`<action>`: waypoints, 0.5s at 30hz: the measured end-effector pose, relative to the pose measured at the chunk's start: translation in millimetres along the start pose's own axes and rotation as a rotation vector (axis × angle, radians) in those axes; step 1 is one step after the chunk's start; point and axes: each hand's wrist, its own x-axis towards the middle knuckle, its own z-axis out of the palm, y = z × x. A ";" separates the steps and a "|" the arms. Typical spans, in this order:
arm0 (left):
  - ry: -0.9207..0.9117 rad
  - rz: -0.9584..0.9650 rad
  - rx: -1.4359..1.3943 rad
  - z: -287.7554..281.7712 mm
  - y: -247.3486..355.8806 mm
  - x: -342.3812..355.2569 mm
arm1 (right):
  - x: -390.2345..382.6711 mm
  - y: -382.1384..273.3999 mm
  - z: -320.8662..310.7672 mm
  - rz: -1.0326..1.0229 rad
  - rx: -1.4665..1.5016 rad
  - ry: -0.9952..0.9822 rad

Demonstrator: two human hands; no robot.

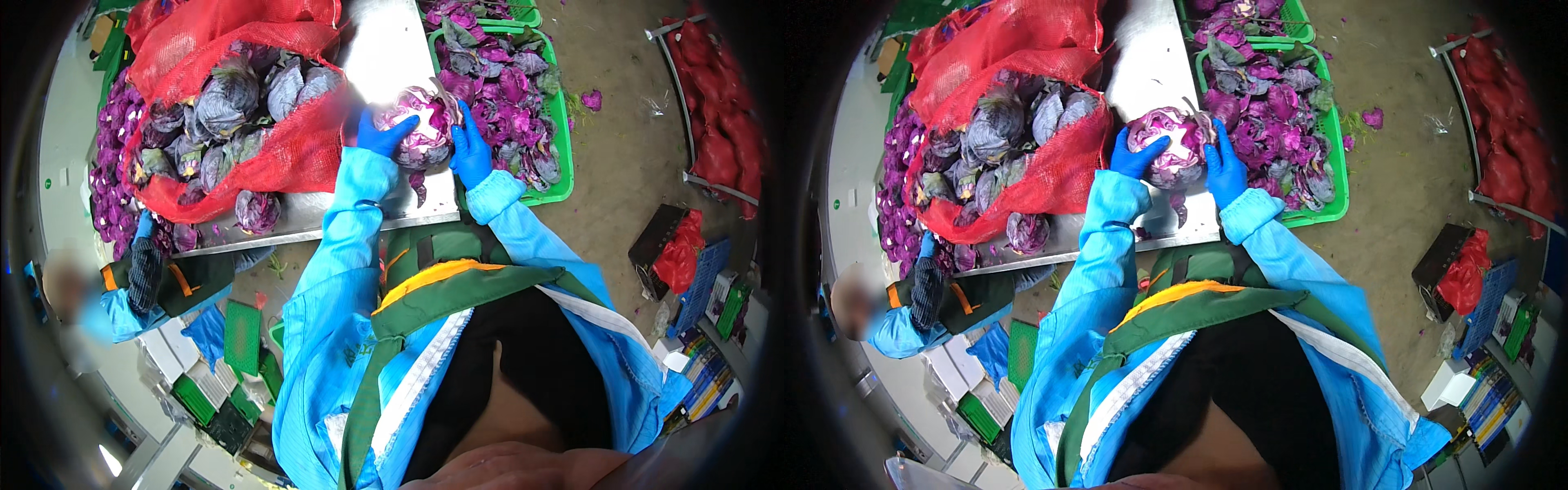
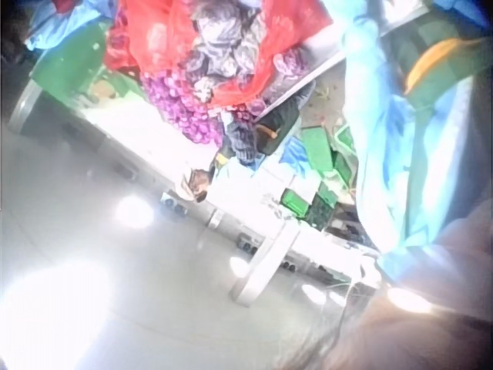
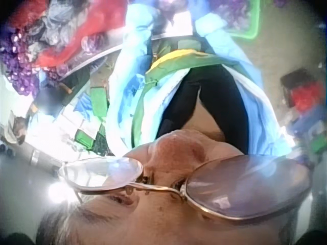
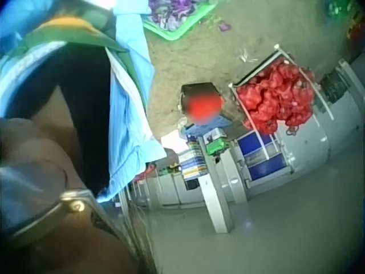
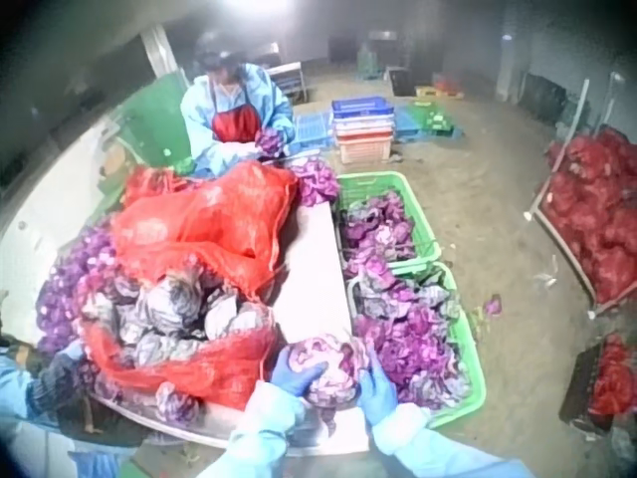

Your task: The person trims the outer leaves of red cabbages using a knife. They pick up a cabbage from a red mesh bag, remove loose leaves by hand, and use a knife to cut the core. The trimmed cabbages are placed into a green crate.

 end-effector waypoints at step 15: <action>-0.136 0.043 0.131 3.8 29.4 -1.0 | 1.1 -15.5 -56.8 -0.239 -0.303 -0.007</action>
